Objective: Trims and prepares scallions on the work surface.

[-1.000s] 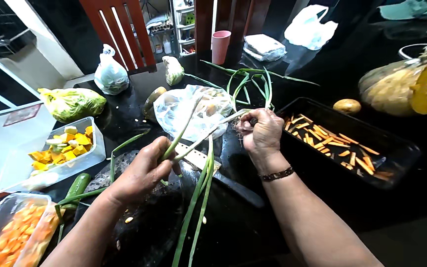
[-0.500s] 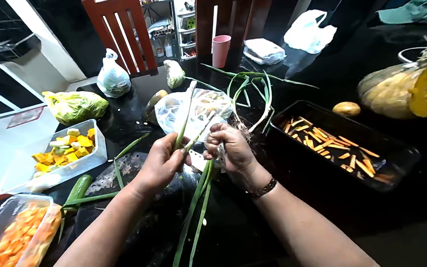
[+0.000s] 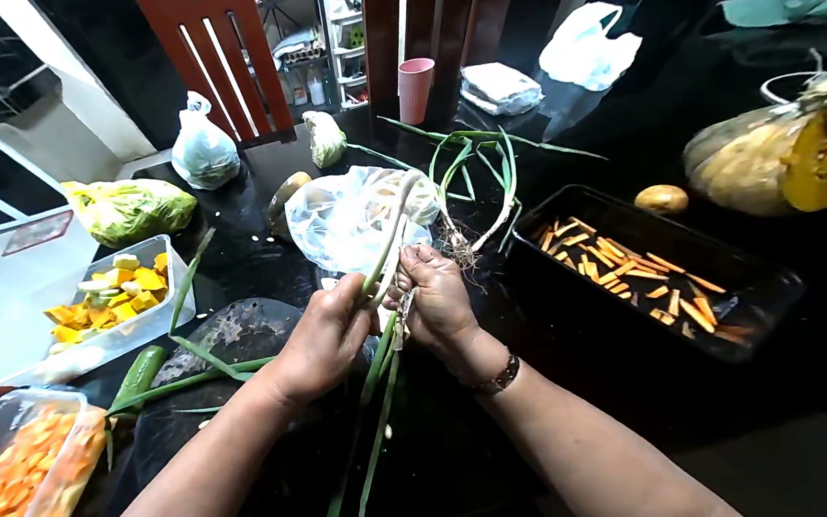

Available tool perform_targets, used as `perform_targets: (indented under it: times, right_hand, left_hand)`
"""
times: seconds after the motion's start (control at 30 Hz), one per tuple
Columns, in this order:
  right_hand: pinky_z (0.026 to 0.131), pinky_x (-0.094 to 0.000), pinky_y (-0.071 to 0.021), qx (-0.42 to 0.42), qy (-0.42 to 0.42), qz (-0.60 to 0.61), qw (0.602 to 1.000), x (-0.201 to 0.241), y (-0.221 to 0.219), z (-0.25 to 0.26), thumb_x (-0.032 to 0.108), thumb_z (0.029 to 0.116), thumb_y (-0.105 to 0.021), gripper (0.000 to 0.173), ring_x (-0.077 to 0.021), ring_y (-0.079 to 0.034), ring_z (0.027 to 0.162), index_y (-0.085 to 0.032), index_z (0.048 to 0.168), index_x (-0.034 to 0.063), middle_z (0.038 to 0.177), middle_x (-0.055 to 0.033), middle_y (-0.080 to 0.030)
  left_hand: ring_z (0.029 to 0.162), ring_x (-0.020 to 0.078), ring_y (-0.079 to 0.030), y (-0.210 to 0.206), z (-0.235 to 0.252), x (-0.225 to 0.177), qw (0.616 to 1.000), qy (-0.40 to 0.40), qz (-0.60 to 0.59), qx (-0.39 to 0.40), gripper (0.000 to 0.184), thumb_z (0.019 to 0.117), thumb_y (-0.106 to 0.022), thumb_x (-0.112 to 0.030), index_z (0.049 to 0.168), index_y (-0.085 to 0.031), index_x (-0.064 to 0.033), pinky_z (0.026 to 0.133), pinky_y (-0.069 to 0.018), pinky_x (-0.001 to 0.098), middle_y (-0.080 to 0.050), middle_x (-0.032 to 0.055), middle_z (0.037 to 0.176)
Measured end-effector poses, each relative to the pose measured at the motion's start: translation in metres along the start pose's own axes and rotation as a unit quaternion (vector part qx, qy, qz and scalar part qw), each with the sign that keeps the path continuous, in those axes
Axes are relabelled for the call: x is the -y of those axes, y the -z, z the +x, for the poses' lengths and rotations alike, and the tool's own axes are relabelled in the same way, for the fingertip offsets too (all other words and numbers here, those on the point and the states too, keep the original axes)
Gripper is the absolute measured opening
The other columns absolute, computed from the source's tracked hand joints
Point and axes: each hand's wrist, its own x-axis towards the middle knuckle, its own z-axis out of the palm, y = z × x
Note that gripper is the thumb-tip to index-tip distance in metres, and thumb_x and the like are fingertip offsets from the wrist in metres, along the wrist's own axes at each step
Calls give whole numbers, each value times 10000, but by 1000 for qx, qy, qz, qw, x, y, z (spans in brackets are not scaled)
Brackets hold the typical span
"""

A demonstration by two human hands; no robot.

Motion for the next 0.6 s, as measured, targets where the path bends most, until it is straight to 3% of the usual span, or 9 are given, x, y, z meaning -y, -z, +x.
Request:
perform_targets:
  times: [0.2,0.3,0.37,0.6]
  right_hand:
    - [456,-206,-476,41,10,20,999,-1,2,-1,109,1095,-382,313,-54,-462,447,-548,830,110,570,39,-457]
    - [431,-215,-463,33,-9,16,999,1,1,-1,253,1125,-342,370,-64,-463,437,-538,837,128,574,33,-468]
    - [403,-215,-478,15,-11,-9,1000,1,2,1,340,1121,-385,404,-64,-497,426,-576,850,109,587,16,-518]
    - [488,-180,-466,-7,35,18,999,1,4,4,254,1124,-373,373,-37,-480,509,-595,855,120,693,36,-548]
  left_hand:
    - [601,0,-580,3,-3,3,994,32,-98,-20,177,1002,-463,-27,1087,-616,-1,576,-503,153,-651,-36,754]
    - [611,-2,-584,4,-4,2,997,21,-75,-21,182,1003,-463,-30,1095,-617,-1,582,-504,148,-645,-35,758]
    - [634,-13,-582,4,-5,0,999,10,-53,-4,174,1005,-468,-31,1092,-612,9,605,-503,139,-635,-32,765]
    - [654,-20,-568,-1,-9,1,999,-5,-44,22,166,1020,-468,-42,1062,-614,24,630,-491,135,-624,-25,762]
